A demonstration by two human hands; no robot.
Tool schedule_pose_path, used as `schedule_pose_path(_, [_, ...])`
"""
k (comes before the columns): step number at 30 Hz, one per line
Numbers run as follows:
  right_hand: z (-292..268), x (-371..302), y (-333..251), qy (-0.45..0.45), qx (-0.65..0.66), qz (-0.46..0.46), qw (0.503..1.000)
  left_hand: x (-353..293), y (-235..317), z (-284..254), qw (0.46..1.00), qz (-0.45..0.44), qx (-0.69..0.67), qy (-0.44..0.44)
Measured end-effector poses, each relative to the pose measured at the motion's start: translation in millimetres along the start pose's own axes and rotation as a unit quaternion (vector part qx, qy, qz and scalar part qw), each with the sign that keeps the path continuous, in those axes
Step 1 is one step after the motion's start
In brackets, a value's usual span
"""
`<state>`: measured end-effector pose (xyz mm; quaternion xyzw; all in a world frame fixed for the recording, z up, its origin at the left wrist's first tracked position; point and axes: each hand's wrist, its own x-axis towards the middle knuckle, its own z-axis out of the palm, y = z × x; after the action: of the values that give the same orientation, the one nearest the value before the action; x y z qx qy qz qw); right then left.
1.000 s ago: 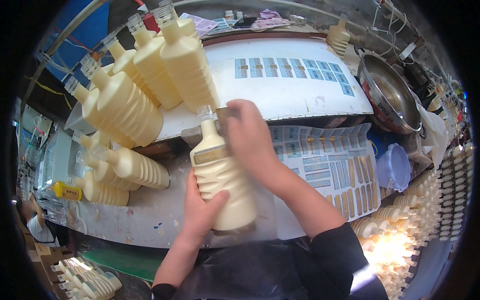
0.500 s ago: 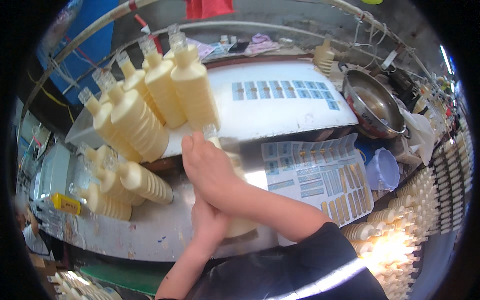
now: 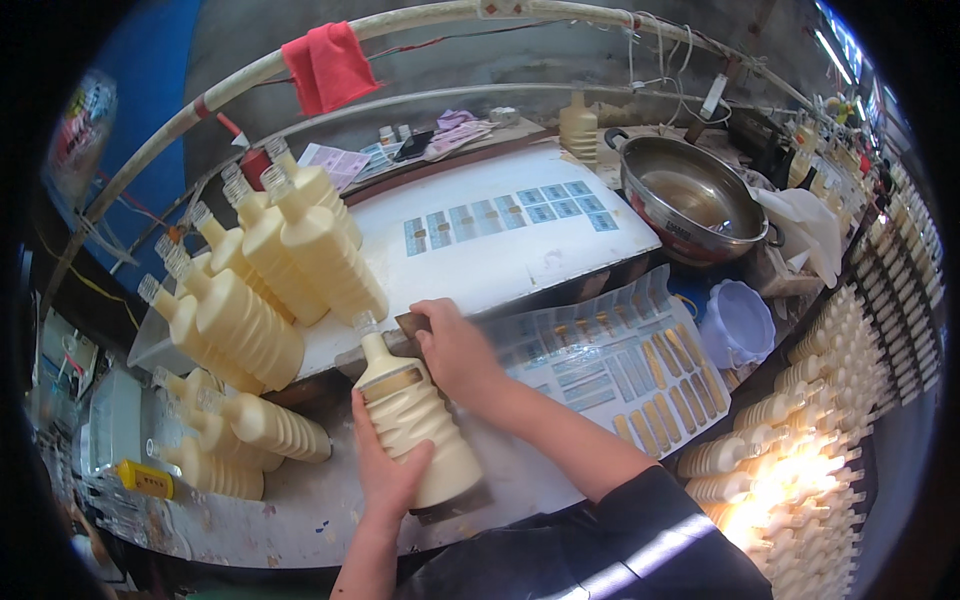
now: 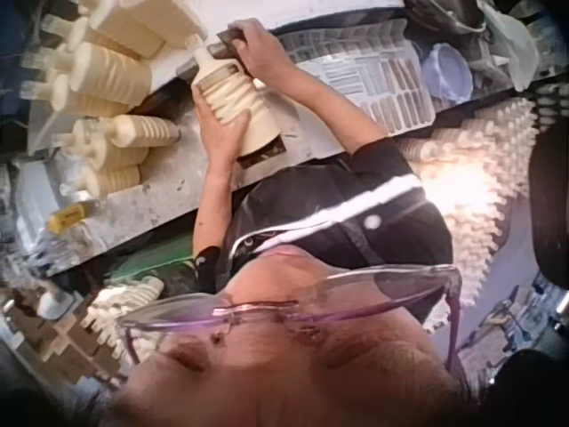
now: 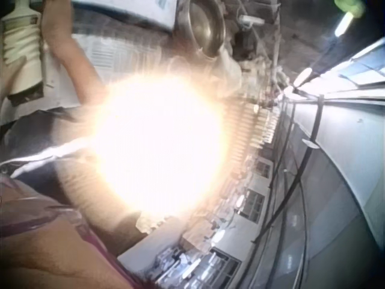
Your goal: The person picks up cream-colored plastic bottles from a metal counter and applies rectangular labels to their bodies. The person smooths each label with fingers, then places the labeled bottle back on the counter among other bottles.
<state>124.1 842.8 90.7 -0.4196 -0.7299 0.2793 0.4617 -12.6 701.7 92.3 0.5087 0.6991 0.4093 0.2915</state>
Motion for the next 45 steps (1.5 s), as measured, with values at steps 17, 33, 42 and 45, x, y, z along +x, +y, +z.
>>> schedule_pose_path(17, [-145.4,52.9,75.6,0.119,0.130,0.251,0.952,-29.8,-27.8,6.8,0.987,-0.005,-0.162,0.003])
schedule_pose_path(33, [-87.6,150.4,91.9,-0.117,-0.466,0.029,0.877,-29.8,-25.0,4.1,0.988,-0.035,-0.147,0.020])
schedule_pose_path(42, [-101.4,65.9,53.4,-0.164,-0.475,-0.051,0.863,-28.0,-30.9,4.5,0.993,-0.011,-0.114,-0.002])
schedule_pose_path(45, [-106.2,44.2,41.6,-0.147,-0.443,-0.058,0.883,-26.9,-30.0,5.6,0.992,-0.016,-0.122,-0.004])
